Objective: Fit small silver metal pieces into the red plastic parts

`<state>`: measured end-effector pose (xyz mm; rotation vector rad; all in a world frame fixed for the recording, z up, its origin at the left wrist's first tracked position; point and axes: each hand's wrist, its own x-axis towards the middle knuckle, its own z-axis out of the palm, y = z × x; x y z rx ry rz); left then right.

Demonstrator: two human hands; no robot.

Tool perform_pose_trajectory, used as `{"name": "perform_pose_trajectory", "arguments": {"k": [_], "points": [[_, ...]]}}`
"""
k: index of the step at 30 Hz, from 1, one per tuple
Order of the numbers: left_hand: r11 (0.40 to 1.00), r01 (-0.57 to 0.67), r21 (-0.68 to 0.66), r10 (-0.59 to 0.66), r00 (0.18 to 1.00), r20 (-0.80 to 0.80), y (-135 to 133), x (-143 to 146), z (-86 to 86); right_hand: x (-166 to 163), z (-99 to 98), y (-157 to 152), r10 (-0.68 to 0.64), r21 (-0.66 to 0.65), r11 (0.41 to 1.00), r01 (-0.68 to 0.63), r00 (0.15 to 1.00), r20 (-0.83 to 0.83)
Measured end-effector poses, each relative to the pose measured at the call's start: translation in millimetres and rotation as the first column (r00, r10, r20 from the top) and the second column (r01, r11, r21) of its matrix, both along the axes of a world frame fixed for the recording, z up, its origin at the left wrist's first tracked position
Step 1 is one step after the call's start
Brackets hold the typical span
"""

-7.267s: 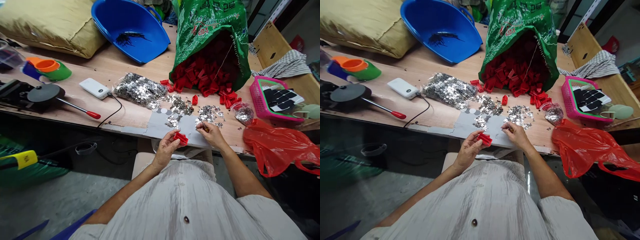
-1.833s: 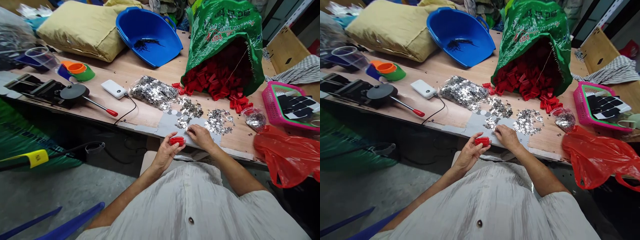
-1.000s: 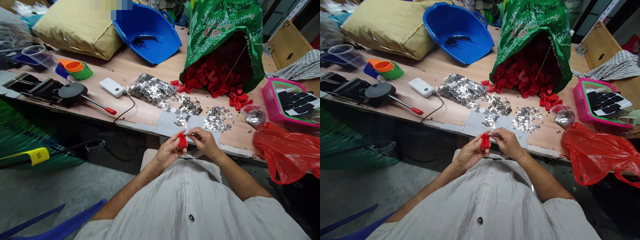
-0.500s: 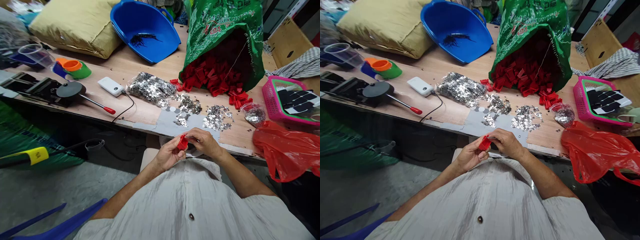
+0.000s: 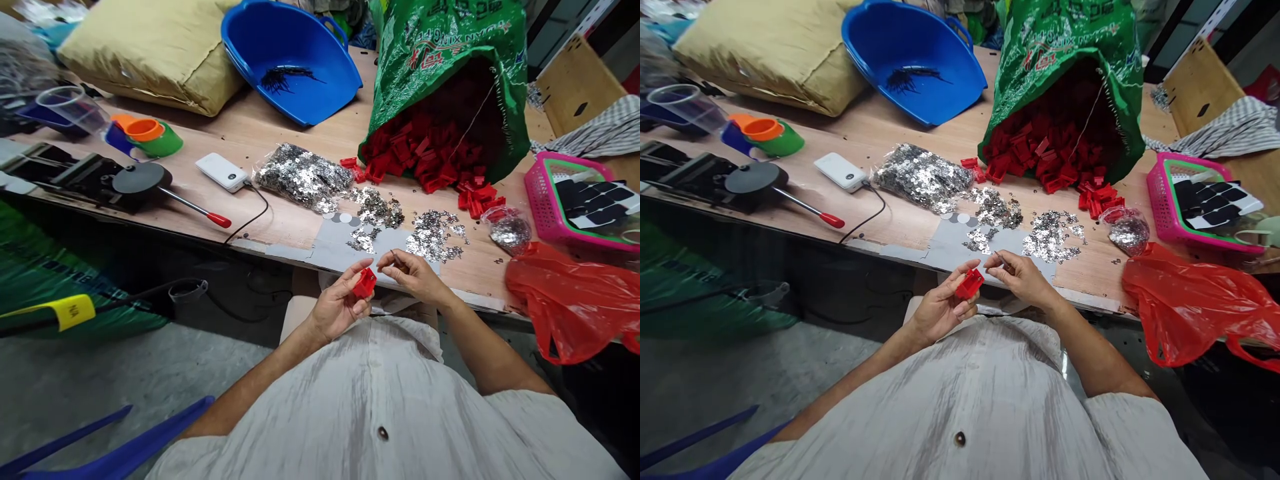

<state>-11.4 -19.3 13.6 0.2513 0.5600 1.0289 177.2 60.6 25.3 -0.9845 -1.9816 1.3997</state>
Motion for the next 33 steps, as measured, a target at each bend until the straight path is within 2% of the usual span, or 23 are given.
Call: {"name": "perform_pose_trajectory", "arguments": {"k": [4, 9, 12, 14, 16, 18, 19, 21, 23, 25, 27, 30, 33], "points": [[1.0, 0.027, 0.001, -0.027, 1.0, -0.001, 0.5, 1.2, -1.2, -6.3, -2.8, -0.7, 0.045, -0.113, 0.993, -0.047, 0.999, -0.017], [0.989, 0.148, -0.025, -0.149, 0.988, -0.03, 5.4, -1.3, -6.1, -10.7, -15.4, -1.9, 0.12, -0.203, 0.969, -0.142, 0.986, -0.116], [0.985, 0.169, -0.033, -0.171, 0.98, -0.101, 8.3, -1.1, -8.7, -9.5, -26.0, -5.5, 0.075, -0.188, 0.978, -0.087, 0.995, -0.07], [0.988, 0.154, -0.002, -0.149, 0.953, -0.263, 8.5, 0.1, -9.9, -6.7, -31.1, -9.1, 0.009, -0.172, 0.985, -0.012, 1.0, -0.02], [0.983, 0.145, 0.114, -0.062, 0.841, -0.537, 6.9, 1.5, -11.6, -3.0, -33.2, -13.4, -0.079, -0.149, 0.986, 0.08, 0.997, 0.015], [0.928, 0.2, 0.314, 0.136, 0.605, -0.785, 4.6, 2.6, -14.3, 0.4, -32.3, -18.3, -0.161, -0.114, 0.98, 0.164, 0.986, 0.035], [0.873, 0.254, 0.416, 0.264, 0.47, -0.842, 3.6, 2.9, -16.0, 1.6, -31.0, -20.9, -0.187, -0.094, 0.977, 0.19, 0.981, 0.045], [0.733, 0.37, 0.571, 0.507, 0.263, -0.821, 2.7, 3.2, -19.3, 2.4, -28.3, -25.9, -0.206, -0.072, 0.975, 0.209, 0.977, 0.05], [0.604, 0.451, 0.657, 0.666, 0.168, -0.727, 3.5, 3.0, -21.4, 1.8, -27.1, -29.6, -0.215, -0.081, 0.973, 0.216, 0.976, 0.027], [0.521, 0.494, 0.696, 0.736, 0.152, -0.659, 5.1, 2.2, -21.7, 0.8, -28.0, -31.5, -0.233, -0.143, 0.964, 0.226, 0.972, -0.035], [0.49, 0.496, 0.717, 0.745, 0.189, -0.64, 6.4, 1.6, -20.4, 0.3, -30.2, -32.1, -0.251, -0.262, 0.941, 0.214, 0.961, -0.116], [0.522, 0.429, 0.737, 0.699, 0.28, -0.658, 6.2, 1.8, -17.4, 1.4, -32.1, -33.1, -0.267, -0.447, 0.88, 0.16, 0.945, -0.189], [0.615, 0.335, 0.714, 0.618, 0.358, -0.7, 4.0, 3.0, -15.3, 3.1, -30.6, -35.3, -0.27, -0.545, 0.828, 0.129, 0.945, -0.186]]}}
